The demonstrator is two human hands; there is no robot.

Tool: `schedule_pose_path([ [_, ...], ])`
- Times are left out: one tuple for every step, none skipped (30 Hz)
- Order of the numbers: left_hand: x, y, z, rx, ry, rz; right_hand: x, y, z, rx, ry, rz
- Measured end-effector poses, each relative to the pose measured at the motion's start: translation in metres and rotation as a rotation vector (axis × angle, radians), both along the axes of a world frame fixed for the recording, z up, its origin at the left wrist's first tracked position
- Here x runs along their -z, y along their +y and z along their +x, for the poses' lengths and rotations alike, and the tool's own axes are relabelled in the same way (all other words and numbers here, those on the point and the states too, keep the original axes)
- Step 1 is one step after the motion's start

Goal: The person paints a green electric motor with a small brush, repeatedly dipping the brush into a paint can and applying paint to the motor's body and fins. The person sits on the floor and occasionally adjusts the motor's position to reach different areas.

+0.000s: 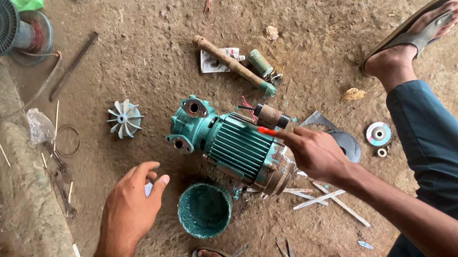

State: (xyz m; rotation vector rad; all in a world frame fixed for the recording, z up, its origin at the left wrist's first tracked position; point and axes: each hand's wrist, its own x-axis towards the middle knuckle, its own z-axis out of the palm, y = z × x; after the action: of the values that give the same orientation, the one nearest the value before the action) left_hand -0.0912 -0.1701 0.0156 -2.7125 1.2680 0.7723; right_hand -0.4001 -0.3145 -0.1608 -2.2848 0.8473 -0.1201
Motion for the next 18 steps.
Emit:
schedule_pose_path([
  [0.000, 0.000, 0.000, 0.002, 0.002, 0.004, 0.002, 0.002, -0.003, -0.001, 0.049, -0.012],
  [0.001, 0.000, 0.000, 0.009, 0.005, 0.008, 0.005, 0.004, -0.007, 0.002, 0.098, -0.025],
  [0.002, 0.000, 0.001, 0.020, 0.000, -0.006, 0.006, 0.006, -0.010, 0.007, -0.016, -0.035],
  [0.003, 0.000, 0.001, 0.030, -0.006, -0.026, 0.007, 0.008, -0.013, 0.009, -0.129, -0.051],
  [0.004, 0.000, 0.001, 0.034, -0.008, -0.049, 0.008, 0.009, -0.016, 0.004, -0.239, -0.070],
  [0.004, 0.000, 0.002, 0.031, -0.003, -0.050, 0.008, 0.011, -0.019, 0.048, -0.184, -0.071],
  [0.005, 0.000, 0.002, 0.025, 0.002, -0.048, 0.008, 0.011, -0.021, 0.089, -0.129, -0.069],
  [0.004, 0.001, 0.003, 0.019, 0.004, -0.042, 0.008, 0.012, -0.023, 0.130, -0.076, -0.063],
  [0.004, 0.001, 0.003, 0.013, 0.003, -0.030, 0.008, 0.013, -0.024, 0.107, -0.037, -0.030],
  [0.005, 0.001, 0.003, 0.012, 0.001, -0.019, 0.009, 0.013, -0.025, 0.089, 0.000, 0.002],
  [0.005, 0.001, 0.004, 0.016, -0.003, -0.014, 0.009, 0.013, -0.025, 0.077, 0.035, 0.029],
  [0.006, 0.001, 0.004, 0.032, -0.011, -0.041, 0.010, 0.013, -0.024, 0.111, -0.045, 0.024],
  [0.007, 0.000, 0.004, 0.043, -0.015, -0.066, 0.011, 0.013, -0.022, 0.139, -0.121, 0.021],
  [0.008, 0.001, 0.004, 0.048, -0.016, -0.084, 0.012, 0.013, -0.020, 0.164, -0.193, 0.026],
  [0.008, 0.003, 0.003, 0.026, -0.005, -0.054, 0.013, 0.012, -0.017, 0.163, -0.133, 0.021],
  [0.009, 0.003, 0.003, 0.008, 0.002, -0.026, 0.013, 0.012, -0.013, 0.166, -0.077, 0.014],
  [0.009, 0.003, 0.004, -0.006, 0.006, -0.002, 0.013, 0.010, -0.009, 0.174, -0.025, 0.003],
  [0.010, 0.004, 0.004, 0.006, 0.003, -0.024, 0.013, 0.009, -0.006, 0.154, -0.108, -0.003],
])
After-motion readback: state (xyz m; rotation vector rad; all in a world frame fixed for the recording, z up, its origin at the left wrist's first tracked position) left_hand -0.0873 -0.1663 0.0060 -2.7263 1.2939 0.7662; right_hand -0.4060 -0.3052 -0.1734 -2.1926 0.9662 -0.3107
